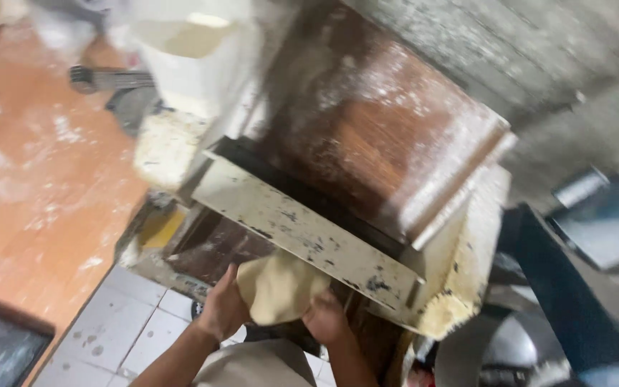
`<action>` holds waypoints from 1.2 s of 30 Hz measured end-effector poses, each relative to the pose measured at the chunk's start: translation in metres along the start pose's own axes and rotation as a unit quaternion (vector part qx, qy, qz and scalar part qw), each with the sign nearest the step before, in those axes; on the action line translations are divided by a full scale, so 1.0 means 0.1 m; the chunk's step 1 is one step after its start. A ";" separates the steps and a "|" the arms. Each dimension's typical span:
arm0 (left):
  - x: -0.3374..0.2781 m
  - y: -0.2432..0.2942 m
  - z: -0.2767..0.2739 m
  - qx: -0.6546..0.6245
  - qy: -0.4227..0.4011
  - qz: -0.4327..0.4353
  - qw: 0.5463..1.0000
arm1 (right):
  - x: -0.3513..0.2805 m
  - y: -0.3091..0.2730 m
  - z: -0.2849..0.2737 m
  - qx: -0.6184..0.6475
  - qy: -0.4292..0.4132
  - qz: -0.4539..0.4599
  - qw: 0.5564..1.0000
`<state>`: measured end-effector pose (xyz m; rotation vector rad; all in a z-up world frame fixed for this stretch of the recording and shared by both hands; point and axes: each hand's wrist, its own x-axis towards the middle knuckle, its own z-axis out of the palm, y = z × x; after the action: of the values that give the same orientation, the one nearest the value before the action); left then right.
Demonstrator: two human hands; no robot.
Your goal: Using a dough sheeter machine to flatten dough balls and placing the resulting circles onto a baking tray.
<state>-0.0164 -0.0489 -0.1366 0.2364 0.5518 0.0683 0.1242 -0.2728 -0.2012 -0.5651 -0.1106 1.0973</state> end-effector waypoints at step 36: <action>-3.36 0.09 -2.16 -0.113 0.346 0.309 0.879 | 1.79 3.50 2.72 -0.511 -0.276 0.594 0.556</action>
<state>-0.4162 -0.0385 -0.1409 0.1459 1.1589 0.8651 -0.1728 0.1007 -0.1725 -1.4222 -1.1307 2.5691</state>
